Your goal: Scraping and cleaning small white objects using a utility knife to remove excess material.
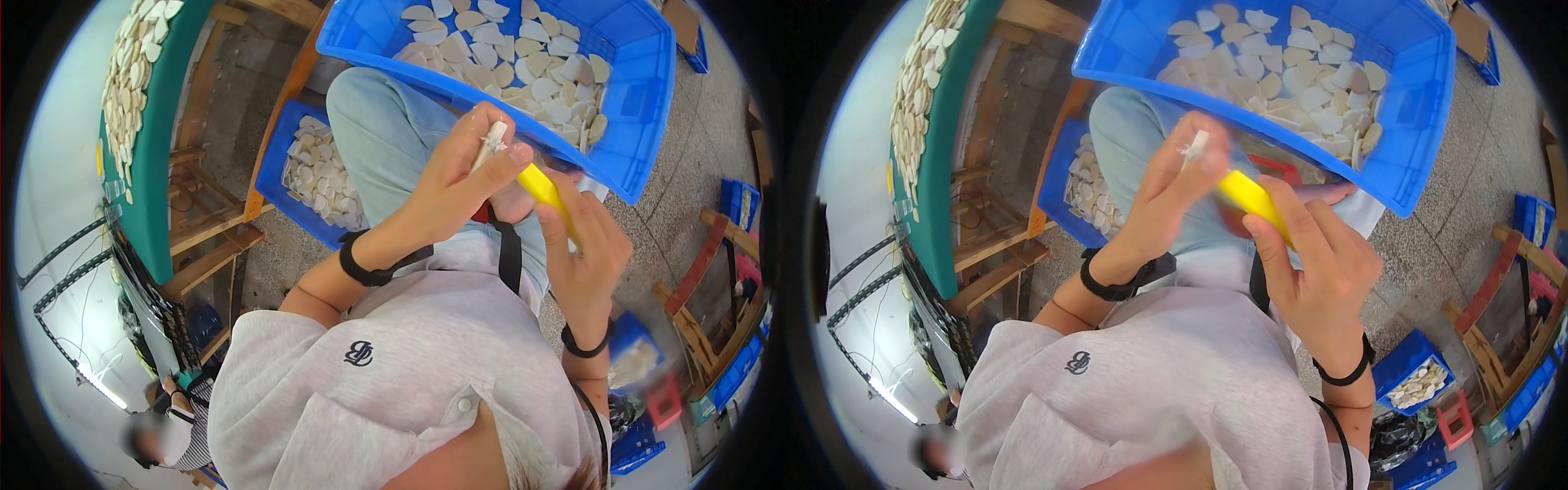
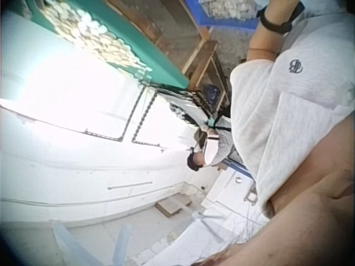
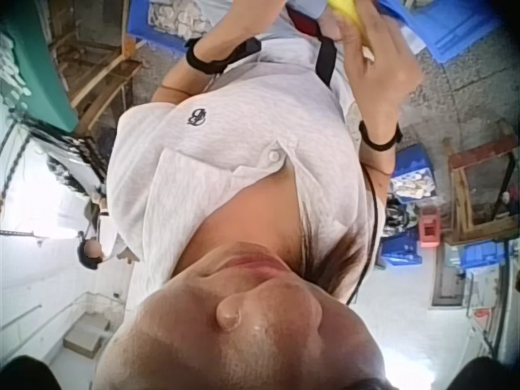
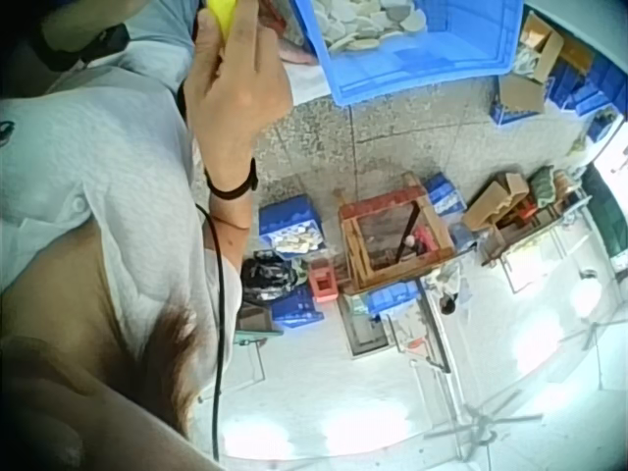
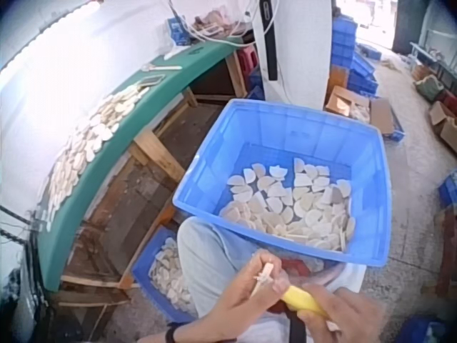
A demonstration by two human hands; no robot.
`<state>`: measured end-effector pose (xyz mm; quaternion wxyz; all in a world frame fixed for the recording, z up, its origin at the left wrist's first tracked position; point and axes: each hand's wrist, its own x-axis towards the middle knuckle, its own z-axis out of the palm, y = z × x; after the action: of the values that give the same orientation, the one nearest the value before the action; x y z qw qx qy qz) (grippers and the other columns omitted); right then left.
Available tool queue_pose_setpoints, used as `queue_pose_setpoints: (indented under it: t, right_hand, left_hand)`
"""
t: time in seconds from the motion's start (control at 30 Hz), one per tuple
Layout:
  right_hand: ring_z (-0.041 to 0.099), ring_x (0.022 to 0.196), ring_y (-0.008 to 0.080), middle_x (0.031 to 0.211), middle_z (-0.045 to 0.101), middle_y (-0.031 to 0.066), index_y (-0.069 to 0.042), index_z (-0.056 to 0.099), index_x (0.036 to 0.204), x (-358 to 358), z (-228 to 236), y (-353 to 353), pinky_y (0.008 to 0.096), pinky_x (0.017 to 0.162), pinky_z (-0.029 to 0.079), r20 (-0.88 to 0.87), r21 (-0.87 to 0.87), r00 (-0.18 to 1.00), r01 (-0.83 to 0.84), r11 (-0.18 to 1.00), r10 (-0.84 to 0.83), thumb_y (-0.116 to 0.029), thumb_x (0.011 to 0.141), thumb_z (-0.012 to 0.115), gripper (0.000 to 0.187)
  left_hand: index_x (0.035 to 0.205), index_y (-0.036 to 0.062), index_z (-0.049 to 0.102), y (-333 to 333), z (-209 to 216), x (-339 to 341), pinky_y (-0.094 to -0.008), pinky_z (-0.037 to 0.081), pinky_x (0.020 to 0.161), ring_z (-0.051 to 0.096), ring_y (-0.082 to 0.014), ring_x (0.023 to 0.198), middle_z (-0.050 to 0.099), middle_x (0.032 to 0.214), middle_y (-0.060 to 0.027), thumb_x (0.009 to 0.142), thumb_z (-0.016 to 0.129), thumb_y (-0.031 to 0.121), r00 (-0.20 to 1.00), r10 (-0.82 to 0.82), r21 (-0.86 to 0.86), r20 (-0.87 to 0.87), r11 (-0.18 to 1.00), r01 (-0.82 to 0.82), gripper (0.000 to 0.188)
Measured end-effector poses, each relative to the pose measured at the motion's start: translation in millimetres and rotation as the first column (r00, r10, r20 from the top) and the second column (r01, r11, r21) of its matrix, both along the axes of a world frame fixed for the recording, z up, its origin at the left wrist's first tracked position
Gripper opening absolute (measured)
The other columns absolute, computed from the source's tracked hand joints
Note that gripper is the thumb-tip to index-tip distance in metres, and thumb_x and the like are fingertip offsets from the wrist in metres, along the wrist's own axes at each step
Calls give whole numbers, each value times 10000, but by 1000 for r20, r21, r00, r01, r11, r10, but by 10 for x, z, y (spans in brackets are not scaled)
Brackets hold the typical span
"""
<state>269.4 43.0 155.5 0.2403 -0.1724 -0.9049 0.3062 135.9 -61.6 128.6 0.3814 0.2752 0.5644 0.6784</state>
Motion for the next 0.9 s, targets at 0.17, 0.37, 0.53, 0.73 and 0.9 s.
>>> queue_pose_setpoints:
  t: [0.17, 0.37, 0.53, 0.73, 0.9]
  right_hand:
    - [507, 483, 187, 619, 519, 37, -74, 645, 1018, 17, 42, 15, 288, 440, 377, 40, 22, 999, -18, 1000, 17, -186, 752, 695, 293]
    - [486, 468, 176, 611, 497, 31, -81, 643, 1030, 12, 91, 9, 284, 433, 368, 92, 78, 996, -12, 997, 4, -195, 743, 698, 314]
    - [480, 465, 171, 607, 491, 27, -85, 641, 1040, 1, 82, -15, 283, 431, 365, 88, 92, 996, -15, 996, 7, -194, 736, 702, 329]
    - [543, 535, 201, 671, 560, 51, -63, 638, 1033, -42, -33, 40, 290, 483, 416, 62, 147, 988, 128, 981, -138, -182, 778, 682, 285]
    - [524, 615, 95, 845, 647, 92, -5, 624, 1054, -18, -45, 86, 227, 530, 392, -40, -73, 968, 244, 967, -247, -125, 867, 594, 225]
  left_hand:
    - [966, 72, 459, -44, -6, -27, -203, 334, 761, 388, -57, 845, 418, 900, 13, 915, 478, 224, 988, -60, -57, -140, 997, 52, 161]
    - [936, 72, 459, -68, -15, -57, -197, 336, 751, 384, -60, 822, 420, 882, 11, 924, 476, 239, 976, -71, -100, -205, 994, 51, 169]
    - [830, 40, 475, -64, -40, 1, -297, 337, 649, 403, -194, 718, 436, 747, -69, 884, 546, 269, 976, 53, -54, -213, 996, -66, 246]
    - [788, 56, 473, -39, -21, -10, -246, 332, 619, 391, -120, 701, 448, 759, -26, 896, 509, 250, 959, 40, -61, -280, 996, -59, 225]
    - [765, 77, 451, -73, -3, -111, -219, 309, 611, 386, -103, 726, 440, 774, -18, 918, 344, 377, 928, -129, 85, 349, 991, 106, 354]
